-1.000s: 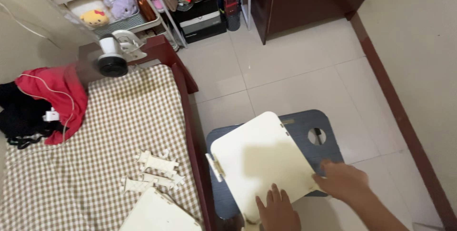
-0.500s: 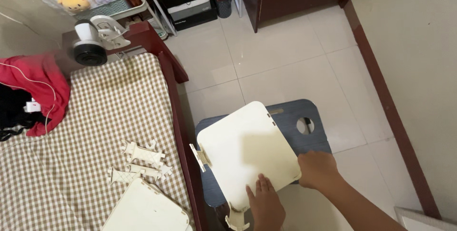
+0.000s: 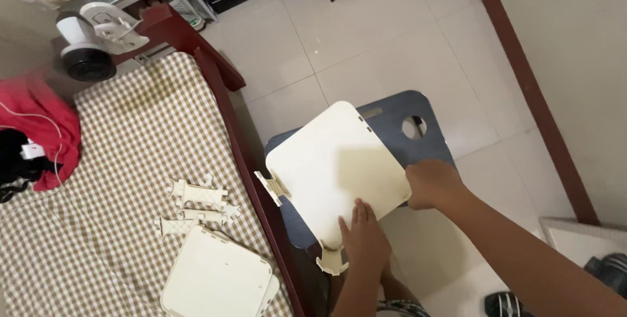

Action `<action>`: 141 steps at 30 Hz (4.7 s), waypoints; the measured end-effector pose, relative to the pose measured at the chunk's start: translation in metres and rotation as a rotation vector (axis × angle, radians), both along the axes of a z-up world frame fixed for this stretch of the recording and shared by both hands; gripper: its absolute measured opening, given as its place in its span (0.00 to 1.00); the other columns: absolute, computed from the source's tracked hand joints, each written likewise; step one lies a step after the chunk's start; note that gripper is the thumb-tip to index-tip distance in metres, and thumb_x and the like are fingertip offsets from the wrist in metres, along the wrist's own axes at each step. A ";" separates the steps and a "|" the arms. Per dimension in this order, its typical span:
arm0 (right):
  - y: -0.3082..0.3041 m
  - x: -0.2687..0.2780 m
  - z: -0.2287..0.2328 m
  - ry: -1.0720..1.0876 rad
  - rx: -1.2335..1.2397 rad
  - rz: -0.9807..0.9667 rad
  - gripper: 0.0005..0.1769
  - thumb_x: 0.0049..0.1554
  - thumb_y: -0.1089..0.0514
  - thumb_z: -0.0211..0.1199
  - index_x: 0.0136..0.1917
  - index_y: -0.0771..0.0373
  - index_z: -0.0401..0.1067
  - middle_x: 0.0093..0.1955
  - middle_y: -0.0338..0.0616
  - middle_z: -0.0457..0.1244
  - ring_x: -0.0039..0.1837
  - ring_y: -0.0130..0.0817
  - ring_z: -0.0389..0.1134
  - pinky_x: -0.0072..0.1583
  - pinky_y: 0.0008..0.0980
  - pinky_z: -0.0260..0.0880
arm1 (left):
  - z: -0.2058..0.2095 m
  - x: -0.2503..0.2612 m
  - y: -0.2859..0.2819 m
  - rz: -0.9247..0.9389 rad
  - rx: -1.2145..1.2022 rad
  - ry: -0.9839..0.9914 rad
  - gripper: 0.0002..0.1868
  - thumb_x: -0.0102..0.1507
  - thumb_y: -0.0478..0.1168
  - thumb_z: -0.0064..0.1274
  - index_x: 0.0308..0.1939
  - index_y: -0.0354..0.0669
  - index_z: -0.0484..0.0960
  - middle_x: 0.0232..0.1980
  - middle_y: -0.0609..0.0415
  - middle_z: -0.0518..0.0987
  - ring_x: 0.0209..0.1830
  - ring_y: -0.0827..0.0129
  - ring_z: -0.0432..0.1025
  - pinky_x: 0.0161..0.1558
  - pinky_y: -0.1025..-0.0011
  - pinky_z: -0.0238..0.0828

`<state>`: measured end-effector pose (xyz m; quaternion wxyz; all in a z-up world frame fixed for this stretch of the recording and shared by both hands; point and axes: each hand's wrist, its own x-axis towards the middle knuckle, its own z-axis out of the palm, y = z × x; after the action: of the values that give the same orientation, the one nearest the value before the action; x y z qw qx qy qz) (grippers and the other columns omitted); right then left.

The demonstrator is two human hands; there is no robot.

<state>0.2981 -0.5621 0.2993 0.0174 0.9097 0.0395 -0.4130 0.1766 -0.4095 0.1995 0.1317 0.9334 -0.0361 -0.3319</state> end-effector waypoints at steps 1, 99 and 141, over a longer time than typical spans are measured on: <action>0.000 0.001 0.000 0.012 -0.007 -0.003 0.14 0.43 0.58 0.69 0.45 0.60 0.79 0.51 0.52 0.71 0.57 0.47 0.73 0.56 0.42 0.76 | -0.002 0.001 0.001 -0.003 -0.002 0.011 0.43 0.63 0.43 0.49 0.78 0.36 0.48 0.84 0.48 0.44 0.82 0.63 0.44 0.77 0.47 0.32; 0.209 -0.051 0.026 -0.765 1.062 -0.140 0.12 0.61 0.60 0.56 0.58 0.64 0.68 0.50 0.50 0.63 0.50 0.44 0.65 0.55 0.44 0.60 | 0.164 0.052 0.171 1.318 -1.143 -0.098 0.31 0.70 0.57 0.42 0.67 0.39 0.71 0.50 0.48 0.82 0.43 0.68 0.79 0.42 0.71 0.78; 0.117 -0.027 -0.048 -0.492 0.759 -0.145 0.26 0.51 0.61 0.66 0.64 0.51 0.73 0.63 0.43 0.67 0.64 0.41 0.67 0.62 0.42 0.68 | 0.019 0.001 0.178 1.015 -0.711 0.330 0.23 0.67 0.58 0.48 0.52 0.44 0.81 0.43 0.49 0.87 0.43 0.64 0.79 0.46 0.67 0.74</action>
<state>0.2714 -0.4455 0.2512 -0.3375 0.9231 0.1189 -0.1412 0.1773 -0.2318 0.2183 0.5780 0.6701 0.3232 -0.3353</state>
